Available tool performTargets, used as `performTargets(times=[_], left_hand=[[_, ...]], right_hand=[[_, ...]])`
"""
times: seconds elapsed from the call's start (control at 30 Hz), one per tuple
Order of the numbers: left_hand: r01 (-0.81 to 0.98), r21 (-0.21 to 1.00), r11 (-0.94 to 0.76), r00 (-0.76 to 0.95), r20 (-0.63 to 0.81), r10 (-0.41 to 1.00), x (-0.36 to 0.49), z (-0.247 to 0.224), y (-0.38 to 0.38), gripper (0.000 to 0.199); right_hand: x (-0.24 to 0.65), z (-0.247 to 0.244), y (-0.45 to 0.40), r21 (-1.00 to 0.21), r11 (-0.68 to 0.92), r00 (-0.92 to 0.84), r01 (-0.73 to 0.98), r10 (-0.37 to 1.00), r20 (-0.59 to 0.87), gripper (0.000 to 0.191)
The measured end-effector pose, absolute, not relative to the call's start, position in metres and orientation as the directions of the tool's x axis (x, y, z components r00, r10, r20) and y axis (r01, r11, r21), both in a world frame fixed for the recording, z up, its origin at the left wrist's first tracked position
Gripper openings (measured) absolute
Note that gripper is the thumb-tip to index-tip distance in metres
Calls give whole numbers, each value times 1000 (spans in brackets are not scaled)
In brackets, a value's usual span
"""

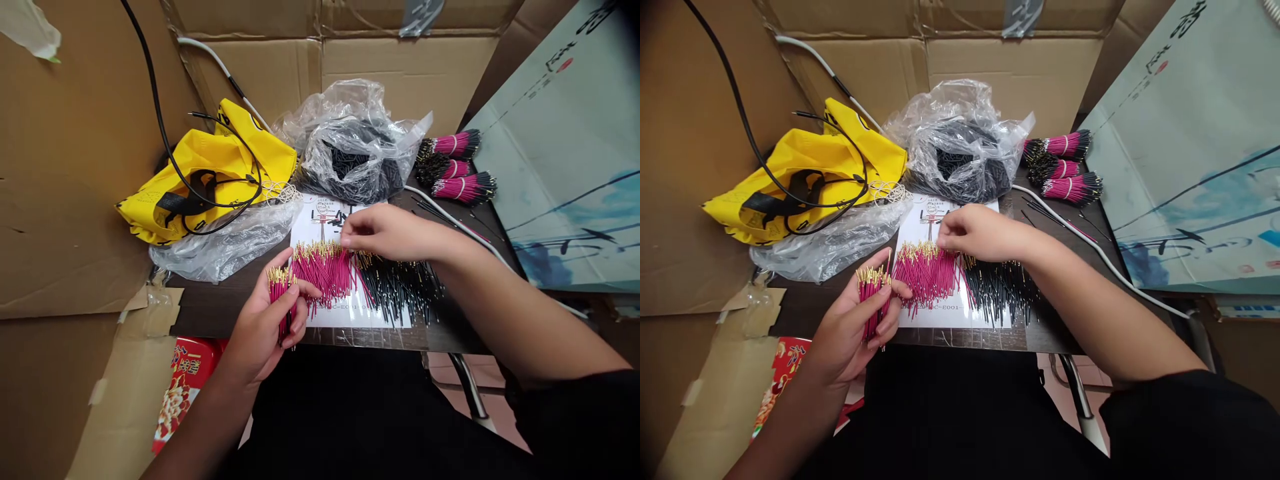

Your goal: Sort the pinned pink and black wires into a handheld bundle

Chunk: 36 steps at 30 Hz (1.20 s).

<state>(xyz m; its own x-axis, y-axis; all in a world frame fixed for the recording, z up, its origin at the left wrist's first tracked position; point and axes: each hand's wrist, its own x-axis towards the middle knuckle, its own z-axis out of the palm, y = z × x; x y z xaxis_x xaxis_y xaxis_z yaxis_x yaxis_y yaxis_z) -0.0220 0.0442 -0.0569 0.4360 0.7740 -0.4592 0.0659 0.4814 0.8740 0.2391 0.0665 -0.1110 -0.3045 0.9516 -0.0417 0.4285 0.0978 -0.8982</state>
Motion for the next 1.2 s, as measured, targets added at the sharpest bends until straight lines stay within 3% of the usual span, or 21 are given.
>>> performTargets(times=[0.1,0.3,0.5,0.9,1.2], left_hand=[[71,863,499,457,-473,753,-20,-56,41,62],[89,838,538,451,-515,729,-21,-58,41,64],[103,833,544,457,-525,718,-18,-58,43,63],[112,835,539,447,-527,723,-17,-56,40,68],[89,818,568,455,-540,708,-13,-59,41,77]], right_hand=[[220,-115,84,-848,181,-364,498,931,-15,21],[229,-115,58,-673,281,-280,685,953,113,18],[222,-122,10,-531,231,-282,815,959,-15,13],[218,-144,-2,-536,320,-308,781,944,115,37],[220,-149,-12,-459,351,-310,816,936,165,32]])
